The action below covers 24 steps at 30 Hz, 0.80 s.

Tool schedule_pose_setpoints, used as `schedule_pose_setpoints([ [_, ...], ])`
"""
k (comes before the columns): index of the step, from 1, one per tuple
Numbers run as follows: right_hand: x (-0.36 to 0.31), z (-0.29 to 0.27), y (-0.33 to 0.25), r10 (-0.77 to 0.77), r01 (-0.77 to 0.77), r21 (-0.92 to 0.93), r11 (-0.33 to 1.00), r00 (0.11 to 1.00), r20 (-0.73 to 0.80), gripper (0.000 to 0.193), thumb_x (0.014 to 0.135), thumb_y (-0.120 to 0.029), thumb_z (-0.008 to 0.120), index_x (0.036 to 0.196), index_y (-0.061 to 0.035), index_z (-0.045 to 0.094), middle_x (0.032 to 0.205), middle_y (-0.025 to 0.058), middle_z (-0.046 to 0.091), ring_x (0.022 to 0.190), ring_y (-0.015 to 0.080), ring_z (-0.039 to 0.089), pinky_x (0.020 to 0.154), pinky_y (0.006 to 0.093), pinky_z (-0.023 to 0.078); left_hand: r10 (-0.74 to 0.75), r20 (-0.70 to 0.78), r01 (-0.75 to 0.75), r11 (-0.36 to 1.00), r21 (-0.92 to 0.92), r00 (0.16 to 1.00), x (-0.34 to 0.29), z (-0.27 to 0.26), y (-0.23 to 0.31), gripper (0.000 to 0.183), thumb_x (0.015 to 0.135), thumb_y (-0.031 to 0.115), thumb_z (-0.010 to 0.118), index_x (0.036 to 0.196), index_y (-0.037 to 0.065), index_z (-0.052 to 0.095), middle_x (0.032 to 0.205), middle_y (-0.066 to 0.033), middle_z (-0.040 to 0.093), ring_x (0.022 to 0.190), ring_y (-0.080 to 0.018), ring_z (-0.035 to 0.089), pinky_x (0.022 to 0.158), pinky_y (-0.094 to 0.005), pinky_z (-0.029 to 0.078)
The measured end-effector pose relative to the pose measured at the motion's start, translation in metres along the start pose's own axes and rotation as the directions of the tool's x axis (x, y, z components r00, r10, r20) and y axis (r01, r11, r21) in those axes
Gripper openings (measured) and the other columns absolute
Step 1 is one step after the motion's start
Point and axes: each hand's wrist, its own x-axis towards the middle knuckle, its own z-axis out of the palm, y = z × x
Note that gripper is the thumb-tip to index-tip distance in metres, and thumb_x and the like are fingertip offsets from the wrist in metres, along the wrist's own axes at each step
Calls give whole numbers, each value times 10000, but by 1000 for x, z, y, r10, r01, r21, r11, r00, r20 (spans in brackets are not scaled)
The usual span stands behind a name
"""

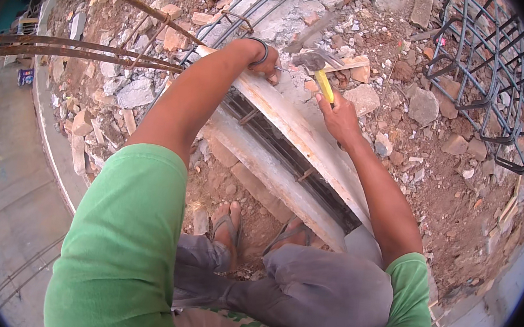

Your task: The person constructs a wooden form for a concrete beam by hammering nails into boards and positioning them along a reinforced concrete structure.

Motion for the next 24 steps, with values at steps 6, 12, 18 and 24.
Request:
schedule_pose_setpoints([
  [6,0,5,14,-58,61,-87,994,998,34,387,924,-386,557,1004,-11,600,726,252,626,720,441,612,664,504,458,-40,11,40,997,64,999,-4,-1,6,249,842,266,673,1083,231,724,985,-32,711,864,-175,629,716,-339,488],
  [12,34,-1,-6,55,-24,373,927,996,-72,368,908,-369,610,989,-10,602,609,111,572,545,169,565,516,364,435,-15,-24,16,1000,23,1000,0,0,-11,229,855,239,633,1060,200,728,938,-36,712,813,-177,626,714,-332,485],
  [18,37,-22,-53,48,3,641,767,997,-62,308,887,-303,669,984,-16,611,628,29,567,522,78,527,417,258,404,75,-474,-221,940,-260,878,-41,-17,25,230,900,254,574,1019,107,705,807,-51,681,769,-181,602,725,-339,475],
  [24,35,-32,-79,-12,44,753,657,999,-48,218,864,-205,689,950,-18,617,635,2,541,467,58,479,375,209,385,135,-565,-271,948,-165,814,-84,6,64,324,919,330,573,1027,34,648,748,-135,646,707,-262,615,707,-375,480],
])
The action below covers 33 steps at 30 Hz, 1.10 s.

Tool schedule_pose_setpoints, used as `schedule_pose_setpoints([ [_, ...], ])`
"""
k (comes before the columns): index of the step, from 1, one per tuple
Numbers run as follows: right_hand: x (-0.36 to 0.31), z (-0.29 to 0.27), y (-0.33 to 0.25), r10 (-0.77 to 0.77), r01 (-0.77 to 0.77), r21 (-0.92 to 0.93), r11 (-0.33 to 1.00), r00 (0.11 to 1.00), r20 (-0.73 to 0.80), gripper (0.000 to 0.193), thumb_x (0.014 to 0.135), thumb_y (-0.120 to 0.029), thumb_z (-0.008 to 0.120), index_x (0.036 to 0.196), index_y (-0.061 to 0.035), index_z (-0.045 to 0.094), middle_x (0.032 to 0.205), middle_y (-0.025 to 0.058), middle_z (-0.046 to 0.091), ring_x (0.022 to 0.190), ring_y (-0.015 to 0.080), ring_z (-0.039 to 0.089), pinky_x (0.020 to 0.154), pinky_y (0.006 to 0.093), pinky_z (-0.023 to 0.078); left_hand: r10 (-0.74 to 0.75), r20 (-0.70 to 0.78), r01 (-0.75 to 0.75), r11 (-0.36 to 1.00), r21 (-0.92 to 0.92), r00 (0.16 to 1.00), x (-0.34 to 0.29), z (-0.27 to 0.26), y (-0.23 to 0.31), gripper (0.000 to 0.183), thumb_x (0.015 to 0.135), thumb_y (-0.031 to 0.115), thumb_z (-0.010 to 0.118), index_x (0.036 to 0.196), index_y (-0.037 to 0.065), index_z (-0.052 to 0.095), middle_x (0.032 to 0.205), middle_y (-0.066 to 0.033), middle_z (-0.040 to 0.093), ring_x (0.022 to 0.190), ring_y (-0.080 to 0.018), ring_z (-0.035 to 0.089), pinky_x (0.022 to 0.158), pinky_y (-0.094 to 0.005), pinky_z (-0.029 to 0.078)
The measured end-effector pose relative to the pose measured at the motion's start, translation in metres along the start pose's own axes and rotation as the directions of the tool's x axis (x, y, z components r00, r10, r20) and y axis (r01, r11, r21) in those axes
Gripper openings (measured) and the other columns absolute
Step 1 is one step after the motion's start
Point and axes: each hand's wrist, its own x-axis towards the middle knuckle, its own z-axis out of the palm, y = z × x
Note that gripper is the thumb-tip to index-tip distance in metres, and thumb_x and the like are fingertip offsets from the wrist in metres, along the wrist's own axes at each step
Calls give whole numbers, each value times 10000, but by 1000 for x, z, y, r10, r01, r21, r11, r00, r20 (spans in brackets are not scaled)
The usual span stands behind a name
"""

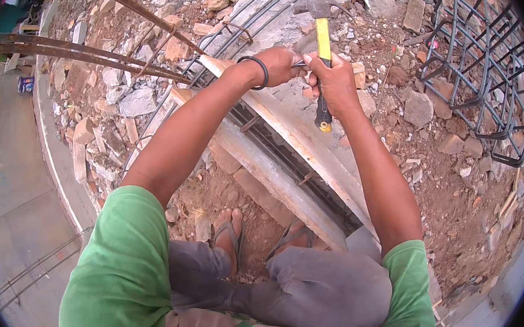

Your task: The person constructs a wooden form for a concrete beam by hammering nails into boards and positioning them along a reinforced concrete structure.

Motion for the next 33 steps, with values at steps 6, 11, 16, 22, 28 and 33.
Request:
schedule_pose_setpoints([
  [6,-32,20,-29,2,28,-200,979,989,150,213,856,-217,697,914,-21,636,681,4,594,509,46,519,405,204,402,-56,-160,37,992,-122,986,-53,27,2,331,889,356,587,1034,66,651,815,-227,644,799,-362,632,751,-411,478],
  [11,-45,30,-36,39,11,-394,919,992,118,258,885,-227,664,1061,-48,604,708,-3,560,524,57,488,438,223,416,-209,-743,94,976,-195,635,-95,13,2,471,933,453,514,945,5,659,791,-265,634,730,-437,591,684,-436,480],
  [16,-29,-10,-3,220,-147,-569,809,974,62,291,925,-147,532,1167,11,497,764,50,565,545,99,517,451,275,455,-280,-745,110,957,-269,605,-133,-11,-34,505,931,528,472,1025,90,705,793,-257,649,803,-412,633,761,-451,499],
  [22,-38,-42,23,452,-299,-651,697,889,76,221,933,-159,510,1057,23,489,749,63,535,555,133,534,444,297,465,-16,-637,89,993,82,770,-154,-2,-46,428,865,399,651,1234,184,619,752,-207,655,700,-371,643,647,-425,502],
  [28,-45,-40,32,556,-200,-780,593,803,216,257,967,-218,469,1084,9,446,736,68,493,529,147,498,414,327,444,214,-393,7,872,490,894,-140,-4,-51,491,772,362,741,1227,222,625,810,-136,688,715,-355,651,643,-440,521],
  [33,-27,-40,14,608,-153,-820,552,747,270,286,972,-239,473,1106,11,442,736,71,492,530,163,497,422,342,449,196,-131,-61,745,665,972,-111,-23,-49,396,756,286,733,1134,190,660,908,-127,696,779,-315,668,680,-420,537],
])
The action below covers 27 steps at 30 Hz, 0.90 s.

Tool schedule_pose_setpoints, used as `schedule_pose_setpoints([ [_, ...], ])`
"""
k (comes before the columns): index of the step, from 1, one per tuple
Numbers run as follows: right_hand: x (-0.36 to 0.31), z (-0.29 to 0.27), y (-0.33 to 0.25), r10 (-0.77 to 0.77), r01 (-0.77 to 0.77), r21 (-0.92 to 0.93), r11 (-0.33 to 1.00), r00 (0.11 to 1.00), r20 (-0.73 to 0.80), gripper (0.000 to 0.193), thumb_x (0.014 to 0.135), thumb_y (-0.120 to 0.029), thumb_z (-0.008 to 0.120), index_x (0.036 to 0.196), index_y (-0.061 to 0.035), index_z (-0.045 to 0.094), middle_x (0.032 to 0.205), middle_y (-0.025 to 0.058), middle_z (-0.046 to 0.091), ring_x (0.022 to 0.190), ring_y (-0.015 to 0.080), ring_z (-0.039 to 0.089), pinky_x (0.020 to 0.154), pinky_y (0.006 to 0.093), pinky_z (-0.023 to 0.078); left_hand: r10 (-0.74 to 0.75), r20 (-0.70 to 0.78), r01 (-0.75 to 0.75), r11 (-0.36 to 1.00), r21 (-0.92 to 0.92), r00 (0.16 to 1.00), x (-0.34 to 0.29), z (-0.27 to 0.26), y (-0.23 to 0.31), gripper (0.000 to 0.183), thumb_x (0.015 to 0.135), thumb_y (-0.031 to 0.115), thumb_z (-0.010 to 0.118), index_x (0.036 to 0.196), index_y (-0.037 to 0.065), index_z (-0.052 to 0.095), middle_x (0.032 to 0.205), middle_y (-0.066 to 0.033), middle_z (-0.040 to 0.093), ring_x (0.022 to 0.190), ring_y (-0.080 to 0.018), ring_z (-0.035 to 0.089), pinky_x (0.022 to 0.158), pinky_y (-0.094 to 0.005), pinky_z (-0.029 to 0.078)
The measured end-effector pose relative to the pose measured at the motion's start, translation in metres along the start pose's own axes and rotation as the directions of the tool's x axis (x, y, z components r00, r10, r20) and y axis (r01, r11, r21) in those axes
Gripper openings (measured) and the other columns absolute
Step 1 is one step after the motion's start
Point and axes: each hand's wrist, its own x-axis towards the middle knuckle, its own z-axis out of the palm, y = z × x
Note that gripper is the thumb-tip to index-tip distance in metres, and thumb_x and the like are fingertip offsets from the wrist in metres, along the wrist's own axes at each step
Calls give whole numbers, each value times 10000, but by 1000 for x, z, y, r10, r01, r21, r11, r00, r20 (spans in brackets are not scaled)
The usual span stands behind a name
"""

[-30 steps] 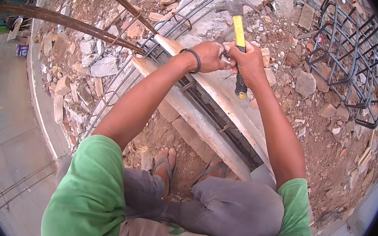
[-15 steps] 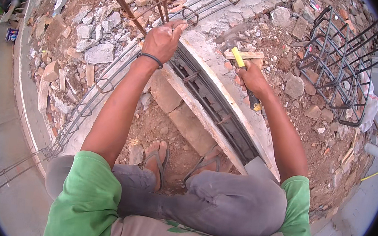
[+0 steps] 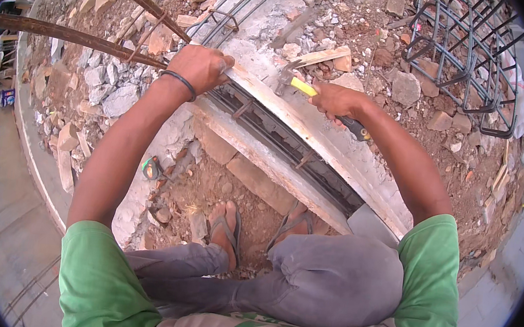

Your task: The person constructs a wooden form for a concrete beam by hammering nails into boards and positioning them along a reinforced concrete structure.

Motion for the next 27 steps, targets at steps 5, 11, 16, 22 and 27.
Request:
schedule_pose_setpoints([
  [5,2,1,-1,27,-28,-21,999,999,-26,291,974,-232,472,1121,17,440,725,65,484,503,166,488,428,353,448,-61,-157,47,995,-93,986,-15,21,-3,397,760,283,729,1135,176,655,991,-106,692,804,-302,669,686,-407,541],
  [11,7,14,13,11,-10,30,1000,998,-64,295,987,-244,469,1097,27,438,720,71,490,496,159,493,417,337,447,-130,-228,94,982,-162,965,-22,25,6,385,757,286,739,1116,172,657,969,-89,680,801,-304,664,680,-400,536],
  [16,5,18,9,-1,20,85,996,976,-217,291,994,-259,459,1054,25,444,711,74,492,500,163,507,423,332,455,56,-202,-69,996,-57,978,-5,6,6,260,730,296,758,857,97,651,886,-95,596,737,-319,641,647,-432,514],
  [22,21,12,4,-67,62,-65,996,995,-74,314,951,-217,468,1069,74,470,670,108,552,483,208,565,408,360,458,177,97,-186,979,89,979,27,-12,9,258,711,284,765,833,75,674,1027,-112,605,773,-311,657,688,-436,520],
  [27,30,8,6,-70,69,-77,995,998,-9,305,955,-216,467,1045,75,467,640,111,547,442,216,545,398,365,452,233,497,-335,934,126,836,63,-8,9,341,688,129,688,1027,147,723,1019,-145,687,873,-308,674,763,-413,533],
])
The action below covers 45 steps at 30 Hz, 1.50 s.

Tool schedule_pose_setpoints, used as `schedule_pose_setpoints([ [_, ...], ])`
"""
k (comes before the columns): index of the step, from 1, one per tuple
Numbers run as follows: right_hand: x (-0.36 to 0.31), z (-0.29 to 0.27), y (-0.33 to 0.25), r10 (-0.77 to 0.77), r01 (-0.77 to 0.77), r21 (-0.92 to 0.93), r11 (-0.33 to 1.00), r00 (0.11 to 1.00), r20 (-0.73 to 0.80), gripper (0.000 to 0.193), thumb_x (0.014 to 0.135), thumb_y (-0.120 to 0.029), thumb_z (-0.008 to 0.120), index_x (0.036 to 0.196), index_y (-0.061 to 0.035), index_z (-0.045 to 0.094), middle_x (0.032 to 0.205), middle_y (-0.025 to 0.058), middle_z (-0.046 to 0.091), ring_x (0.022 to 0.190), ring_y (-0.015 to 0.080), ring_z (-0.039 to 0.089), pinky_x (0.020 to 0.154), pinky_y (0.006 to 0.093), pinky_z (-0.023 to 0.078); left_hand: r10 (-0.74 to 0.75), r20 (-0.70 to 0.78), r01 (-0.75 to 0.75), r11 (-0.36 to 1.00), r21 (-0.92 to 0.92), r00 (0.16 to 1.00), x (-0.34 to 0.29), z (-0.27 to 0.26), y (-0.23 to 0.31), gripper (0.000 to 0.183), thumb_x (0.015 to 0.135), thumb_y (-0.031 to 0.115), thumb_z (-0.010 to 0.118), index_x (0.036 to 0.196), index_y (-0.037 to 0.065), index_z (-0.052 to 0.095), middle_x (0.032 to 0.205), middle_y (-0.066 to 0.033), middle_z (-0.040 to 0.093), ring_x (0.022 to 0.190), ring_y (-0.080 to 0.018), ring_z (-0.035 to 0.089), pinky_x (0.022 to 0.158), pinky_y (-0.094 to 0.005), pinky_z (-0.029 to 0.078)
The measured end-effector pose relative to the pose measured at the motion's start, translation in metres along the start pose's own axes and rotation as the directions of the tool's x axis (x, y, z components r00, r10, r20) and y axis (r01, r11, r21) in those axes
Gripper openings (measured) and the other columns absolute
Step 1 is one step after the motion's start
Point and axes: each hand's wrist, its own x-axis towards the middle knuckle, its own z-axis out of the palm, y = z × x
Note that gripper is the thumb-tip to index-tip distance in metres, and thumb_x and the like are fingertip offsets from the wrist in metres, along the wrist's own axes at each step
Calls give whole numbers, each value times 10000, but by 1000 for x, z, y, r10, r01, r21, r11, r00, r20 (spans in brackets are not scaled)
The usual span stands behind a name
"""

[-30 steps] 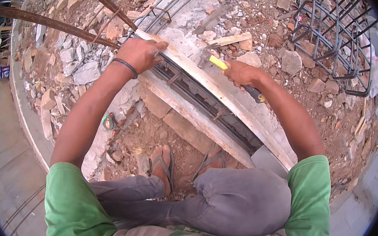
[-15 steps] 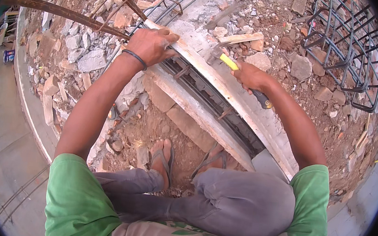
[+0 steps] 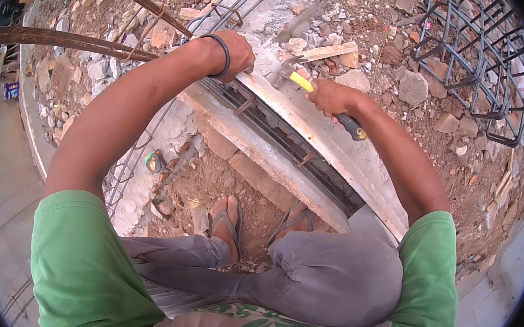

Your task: The person constructs a wooden form for a concrete beam by hammering nails into boards and positioning them along a reinforced concrete structure.

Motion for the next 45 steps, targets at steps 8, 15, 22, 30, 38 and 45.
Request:
schedule_pose_setpoints([
  [8,5,5,25,23,-32,144,989,998,65,254,980,-253,472,956,-9,409,733,52,450,473,148,469,362,309,438,114,276,-88,990,-107,954,24,-16,-4,546,636,95,647,1178,153,661,901,-172,692,865,-351,663,752,-410,534],
  [15,-24,22,6,38,-24,90,996,986,-162,316,955,-218,488,1098,63,462,750,144,582,462,210,558,477,361,480,170,270,-116,971,-207,948,26,-13,-12,629,607,90,670,1232,148,634,878,-169,698,822,-319,677,726,-384,536],
  [22,-16,23,-2,173,-71,730,680,983,-65,244,951,-167,508,1067,43,464,724,46,504,501,108,488,395,284,441,113,329,-34,971,-238,938,22,-25,-8,663,610,65,665,1267,135,613,785,-161,693,723,-290,679,666,-363,536],
  [30,-9,23,5,141,-44,540,840,980,-139,221,947,-181,524,1025,21,481,714,67,525,519,137,516,403,312,434,140,275,-75,969,-235,951,23,-21,-10,681,602,66,658,1278,128,605,855,-184,696,789,-312,676,716,-368,535],
  [38,-14,34,17,-169,160,-58,985,872,-460,395,961,-263,483,1170,63,403,853,323,605,825,469,592,751,524,425,136,283,-58,962,-268,949,24,-16,-13,695,579,70,659,1270,127,612,897,-188,698,830,-328,674,748,-371,535],
  [45,0,36,16,-109,122,9,992,914,-391,380,972,-299,452,1106,55,414,815,331,595,804,485,583,746,550,410,124,274,-43,958,-283,954,23,-16,-13,669,585,55,635,1252,118,622,928,-195,694,868,-341,670,773,-372,533],
])
